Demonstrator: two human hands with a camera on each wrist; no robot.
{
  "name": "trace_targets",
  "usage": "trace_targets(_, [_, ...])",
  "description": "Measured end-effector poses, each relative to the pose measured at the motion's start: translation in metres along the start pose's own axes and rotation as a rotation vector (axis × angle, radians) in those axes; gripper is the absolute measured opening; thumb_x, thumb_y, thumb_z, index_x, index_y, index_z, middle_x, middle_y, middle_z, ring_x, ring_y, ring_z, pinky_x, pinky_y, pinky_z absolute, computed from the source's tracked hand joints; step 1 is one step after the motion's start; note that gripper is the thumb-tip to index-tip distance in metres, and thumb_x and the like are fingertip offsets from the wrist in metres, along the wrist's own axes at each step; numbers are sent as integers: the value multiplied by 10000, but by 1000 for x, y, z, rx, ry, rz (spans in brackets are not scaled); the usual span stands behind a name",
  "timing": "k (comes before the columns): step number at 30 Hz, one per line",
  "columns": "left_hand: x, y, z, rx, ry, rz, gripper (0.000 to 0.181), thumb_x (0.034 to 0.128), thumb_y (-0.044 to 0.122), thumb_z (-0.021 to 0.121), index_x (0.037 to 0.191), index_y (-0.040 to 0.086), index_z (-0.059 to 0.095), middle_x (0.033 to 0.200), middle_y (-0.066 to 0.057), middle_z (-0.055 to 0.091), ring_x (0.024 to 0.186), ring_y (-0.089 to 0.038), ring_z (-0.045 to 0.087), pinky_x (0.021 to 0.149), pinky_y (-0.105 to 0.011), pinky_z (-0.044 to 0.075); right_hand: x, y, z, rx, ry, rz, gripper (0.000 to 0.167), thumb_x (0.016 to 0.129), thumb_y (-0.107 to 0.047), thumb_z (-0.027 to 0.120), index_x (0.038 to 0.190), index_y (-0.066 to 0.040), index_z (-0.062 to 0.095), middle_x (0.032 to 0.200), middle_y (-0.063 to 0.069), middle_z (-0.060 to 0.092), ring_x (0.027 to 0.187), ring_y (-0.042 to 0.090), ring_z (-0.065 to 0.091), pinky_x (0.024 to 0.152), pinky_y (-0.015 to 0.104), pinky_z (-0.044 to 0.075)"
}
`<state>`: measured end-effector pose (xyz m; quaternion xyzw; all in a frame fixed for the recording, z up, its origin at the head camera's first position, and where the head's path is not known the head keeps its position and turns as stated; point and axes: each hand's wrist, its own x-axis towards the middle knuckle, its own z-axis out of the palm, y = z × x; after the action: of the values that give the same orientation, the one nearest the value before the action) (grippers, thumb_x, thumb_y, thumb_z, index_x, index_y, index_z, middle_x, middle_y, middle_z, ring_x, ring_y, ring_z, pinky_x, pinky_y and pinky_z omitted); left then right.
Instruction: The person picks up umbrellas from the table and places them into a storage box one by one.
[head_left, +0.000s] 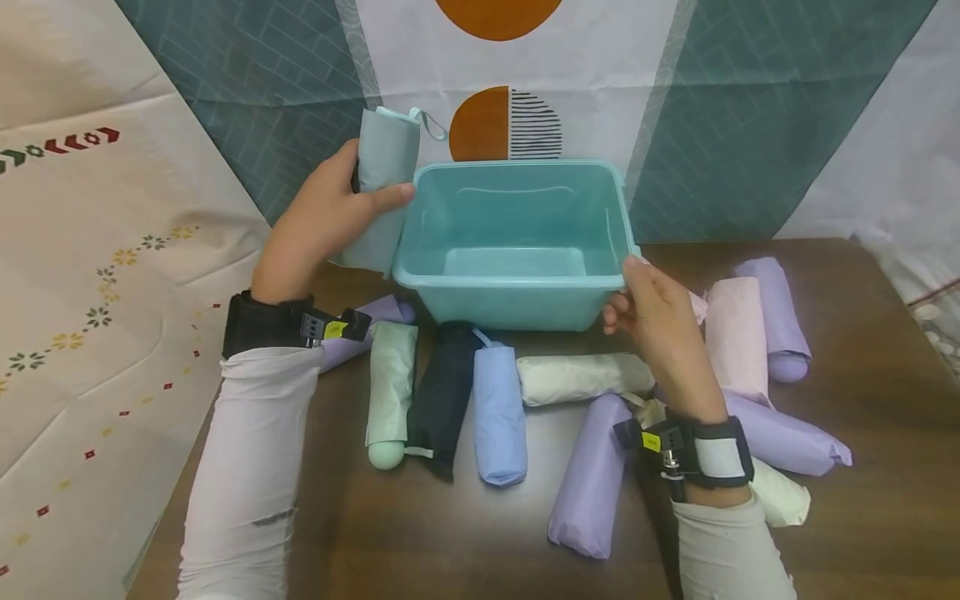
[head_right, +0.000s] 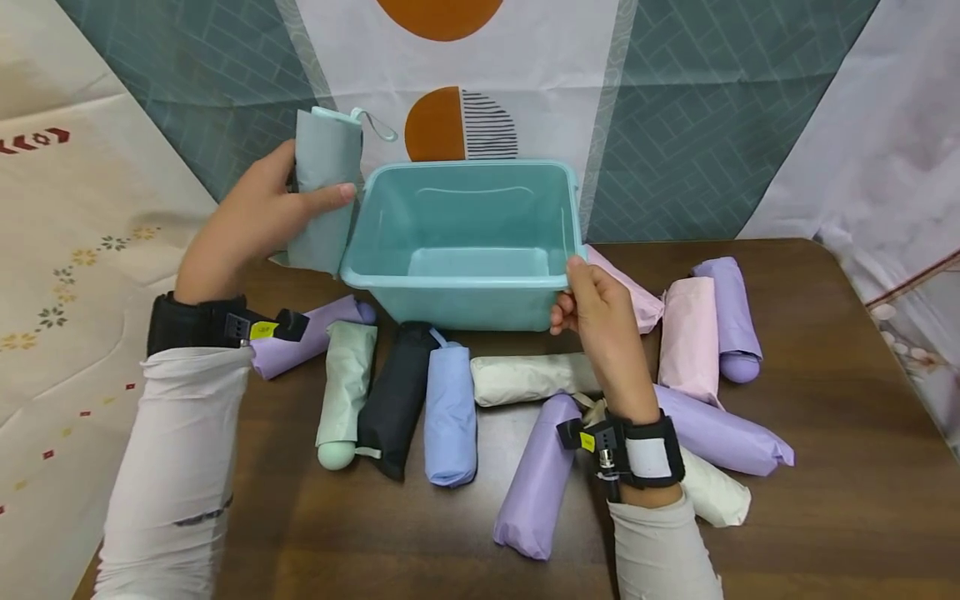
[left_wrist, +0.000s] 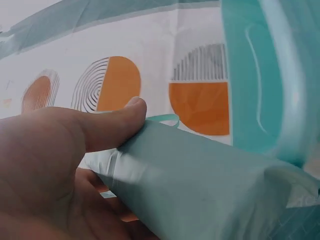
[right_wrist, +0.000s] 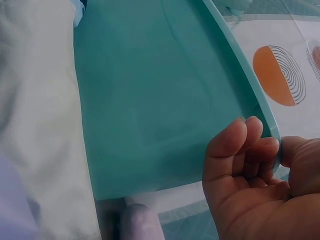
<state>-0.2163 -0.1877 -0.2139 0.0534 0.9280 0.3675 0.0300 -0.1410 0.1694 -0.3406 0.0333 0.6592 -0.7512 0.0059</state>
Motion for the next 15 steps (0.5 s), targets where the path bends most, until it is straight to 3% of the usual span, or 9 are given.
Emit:
trace_targets(5, [0, 4, -3, -62, -18, 9, 780, 1040, 445, 633, 1648, 115, 273, 1555, -161, 461, 1328, -371, 497, 1073, -614, 410, -1, 3, 3, -6, 2, -7, 493, 1092, -451, 580, 1025, 34, 524, 847, 78, 478, 724, 206, 545, 667, 288, 525])
trace_targets(15, [-5, 6, 0, -194, -2, 55, 701, 1037, 414, 667, 1600, 140, 351, 1491, -91, 488, 1282, -293, 510, 1049, -572, 439, -1, 7, 2, -9, 16, -23, 486, 1096, -448, 572, 1007, 26, 512, 836, 67, 468, 703, 197, 507, 626, 279, 467])
